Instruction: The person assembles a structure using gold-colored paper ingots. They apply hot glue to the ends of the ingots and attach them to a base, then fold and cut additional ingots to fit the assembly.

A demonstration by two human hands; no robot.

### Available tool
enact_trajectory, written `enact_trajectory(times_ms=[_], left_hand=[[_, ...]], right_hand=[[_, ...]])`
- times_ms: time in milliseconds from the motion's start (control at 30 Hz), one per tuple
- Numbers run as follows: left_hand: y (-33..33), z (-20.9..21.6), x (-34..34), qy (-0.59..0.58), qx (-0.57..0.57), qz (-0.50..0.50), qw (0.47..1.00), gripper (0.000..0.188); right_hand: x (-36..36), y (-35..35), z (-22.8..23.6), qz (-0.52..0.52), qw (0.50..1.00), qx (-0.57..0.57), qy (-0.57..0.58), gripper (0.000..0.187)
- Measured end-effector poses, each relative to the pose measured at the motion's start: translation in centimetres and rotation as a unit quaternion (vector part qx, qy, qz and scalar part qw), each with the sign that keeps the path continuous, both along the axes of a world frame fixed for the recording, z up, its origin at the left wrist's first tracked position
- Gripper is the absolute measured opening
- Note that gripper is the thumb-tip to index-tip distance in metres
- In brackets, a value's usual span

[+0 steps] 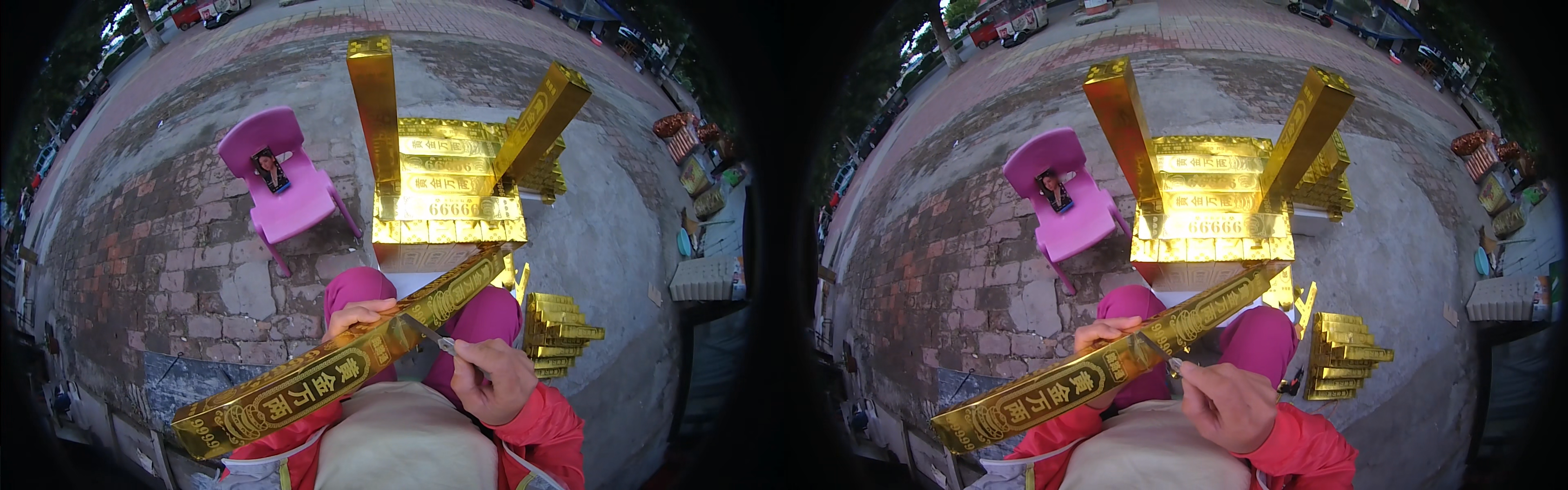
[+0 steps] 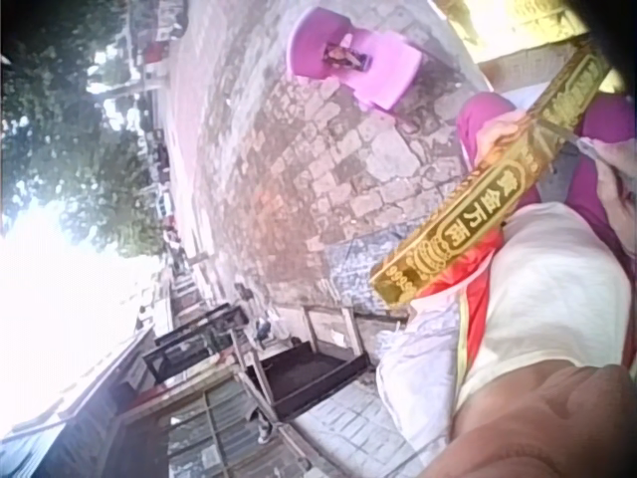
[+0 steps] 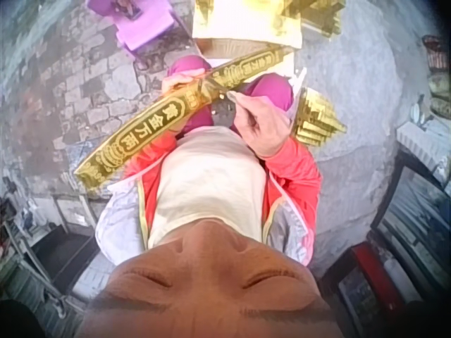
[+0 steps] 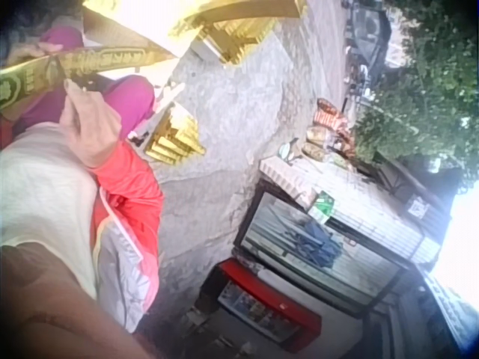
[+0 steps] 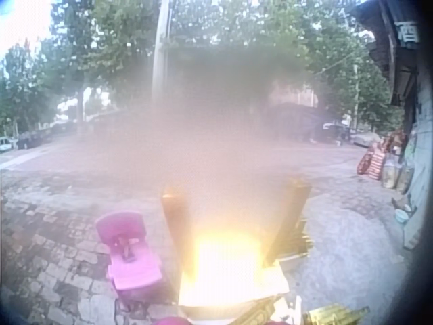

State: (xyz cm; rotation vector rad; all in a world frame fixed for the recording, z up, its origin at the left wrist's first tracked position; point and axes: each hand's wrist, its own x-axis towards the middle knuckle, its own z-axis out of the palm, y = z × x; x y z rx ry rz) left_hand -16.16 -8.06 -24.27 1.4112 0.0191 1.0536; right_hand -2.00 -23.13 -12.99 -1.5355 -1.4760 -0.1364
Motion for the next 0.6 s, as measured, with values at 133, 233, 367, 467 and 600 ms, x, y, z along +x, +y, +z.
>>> enact_trajectory(times_ms=[133, 233, 367, 467, 600], left_hand=[[-0.1, -0.2, 0.3, -0.019, -0.015, -0.009, 1.0, 0.063], [-0.1, -0.3, 0.2, 0.005, 0.007, 0.01, 1.0, 0.066], [-0.2, 0.0, -0.1, 0.042, 0.013, 0.025, 0.999, 0.068], [-0.8, 0.8, -0.5, 0.091, 0.016, 0.054, 0.994, 0.068], [-1.2, 2.1, -0.4, 0.109, -0.005, 0.073, 0.991, 0.069]], right_hand=[[0.0, 0.0, 0.0, 0.001, 1.0, 0.004, -0.006, 0.039], [-0.1, 0.0, -0.1, 0.005, 1.0, 0.003, 0.0, 0.038], [-0.3, 0.3, -0.4, 0.001, 1.0, 0.012, -0.007, 0.038], [-0.6, 0.6, -0.7, 0.002, 1.0, 0.016, 0.008, 0.036], [-0.9, 1.1, -0.8, -0.002, 1.0, 0.008, 0.029, 0.032]])
